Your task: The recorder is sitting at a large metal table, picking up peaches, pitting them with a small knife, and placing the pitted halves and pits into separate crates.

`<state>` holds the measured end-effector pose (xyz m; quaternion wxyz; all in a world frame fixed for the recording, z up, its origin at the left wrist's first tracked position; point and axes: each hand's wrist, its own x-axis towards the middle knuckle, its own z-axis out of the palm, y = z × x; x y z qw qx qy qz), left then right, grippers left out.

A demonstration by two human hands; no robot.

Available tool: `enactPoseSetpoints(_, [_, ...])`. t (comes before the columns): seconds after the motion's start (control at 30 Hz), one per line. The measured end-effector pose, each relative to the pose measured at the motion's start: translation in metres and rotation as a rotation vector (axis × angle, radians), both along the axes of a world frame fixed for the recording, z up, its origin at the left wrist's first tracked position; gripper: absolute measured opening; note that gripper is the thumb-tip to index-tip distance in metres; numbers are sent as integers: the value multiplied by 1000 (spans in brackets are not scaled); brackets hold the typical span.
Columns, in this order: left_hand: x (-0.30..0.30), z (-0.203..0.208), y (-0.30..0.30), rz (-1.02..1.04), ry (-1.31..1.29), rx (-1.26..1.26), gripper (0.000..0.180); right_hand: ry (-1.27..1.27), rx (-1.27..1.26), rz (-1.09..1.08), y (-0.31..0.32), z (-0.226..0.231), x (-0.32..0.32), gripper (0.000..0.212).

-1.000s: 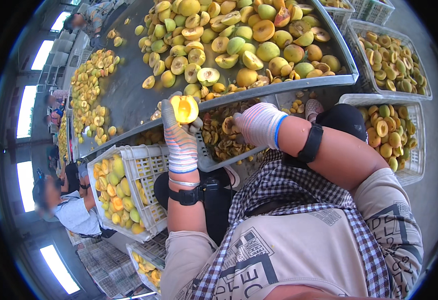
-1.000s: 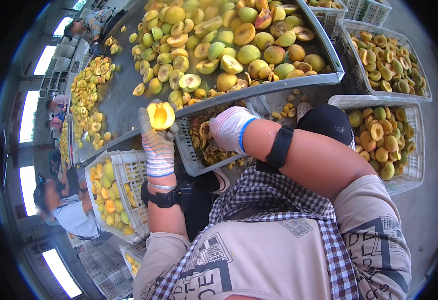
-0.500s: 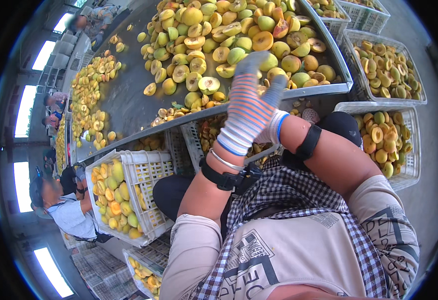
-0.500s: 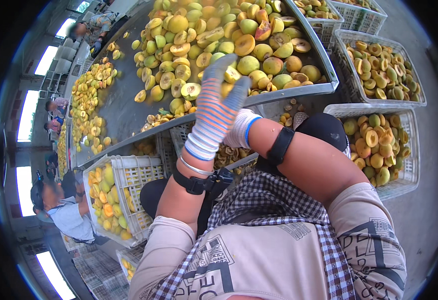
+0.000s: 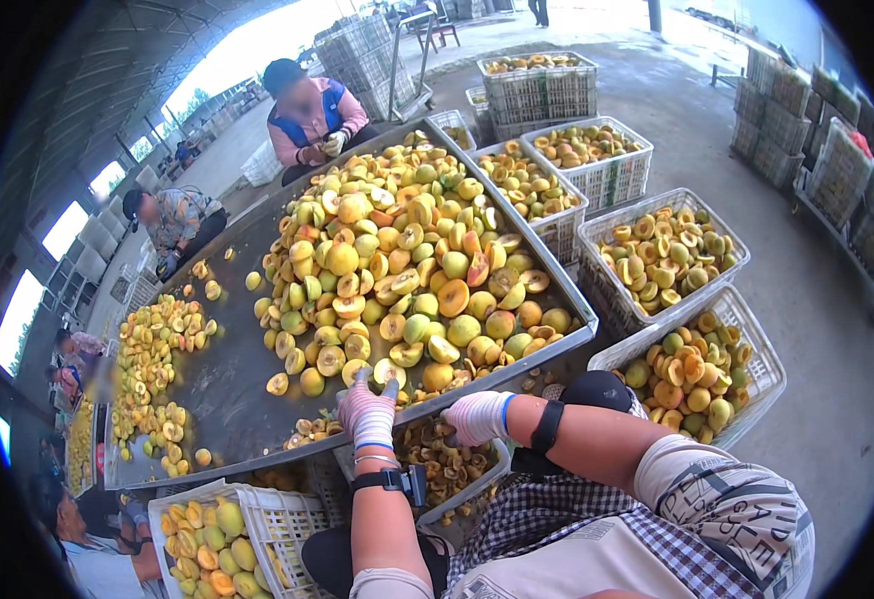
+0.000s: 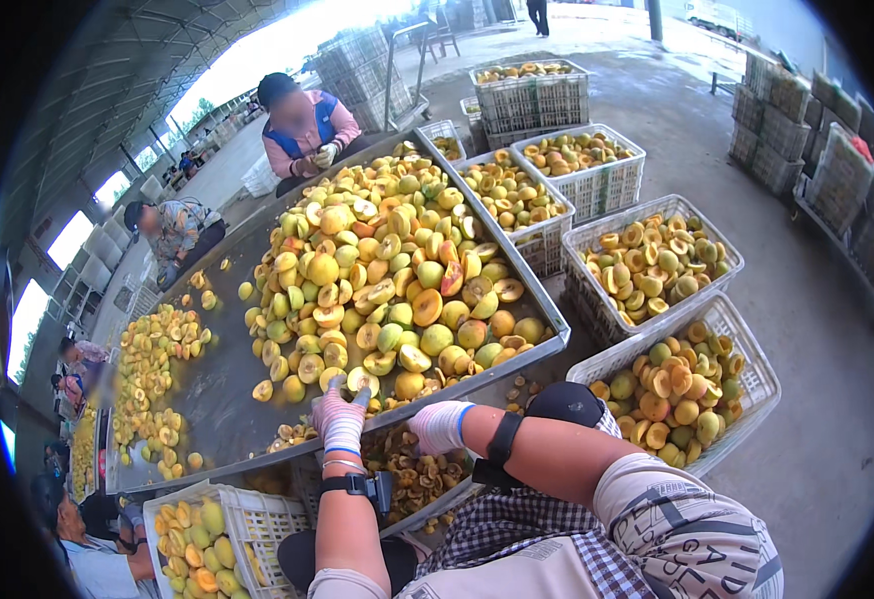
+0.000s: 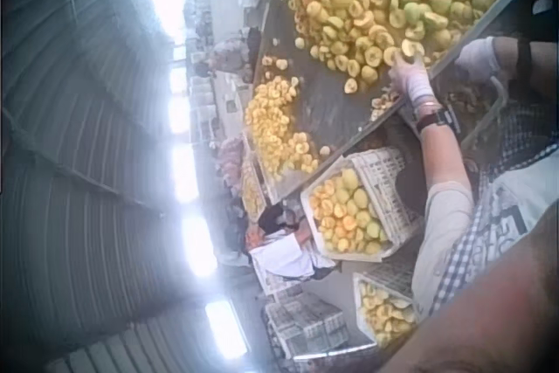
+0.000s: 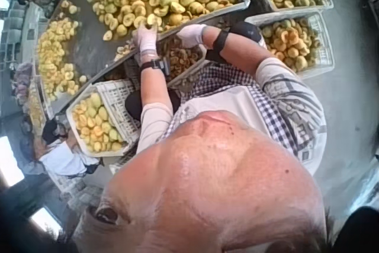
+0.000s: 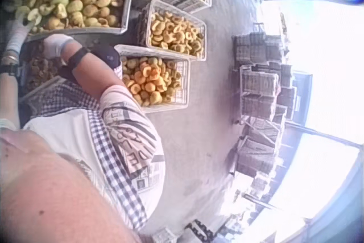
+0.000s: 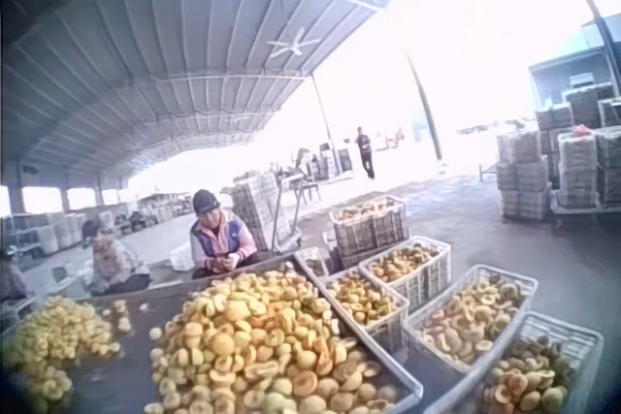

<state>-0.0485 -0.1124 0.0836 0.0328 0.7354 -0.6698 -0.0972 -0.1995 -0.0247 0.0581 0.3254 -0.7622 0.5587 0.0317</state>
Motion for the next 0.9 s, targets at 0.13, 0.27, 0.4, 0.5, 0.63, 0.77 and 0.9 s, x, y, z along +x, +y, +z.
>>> enactPoseSetpoints(0.13, [-8, -2, 0, -114, 144, -83, 49, -402, -285, 43, -10, -69, -25, 35])
enactPoseSetpoints(0.27, [19, -17, -3, -188, 242, -233, 40, -1387, 213, -715, 4, 19, -9, 36])
enactPoseSetpoints(0.4, [21, -30, 1, -210, 425, -349, 37, -1404, -11, -985, -20, 2, -37, 34])
enactPoseSetpoints(0.5, [41, -66, -30, -263, 888, -542, 37, -1471, -22, -1089, -33, -12, -41, 30])
enactPoseSetpoints(0.63, [65, -57, -27, -85, 1651, -284, 39, -1400, -96, -1186, -29, -9, -39, 30])
enactPoseSetpoints(0.77, [99, -29, 0, 154, 2051, -19, 33, -1343, -178, -1172, -32, -10, -28, 33])
enactPoseSetpoints(0.9, [106, -11, 9, 223, 2457, 120, 27, -1205, -207, -1214, -37, -26, -44, 39])
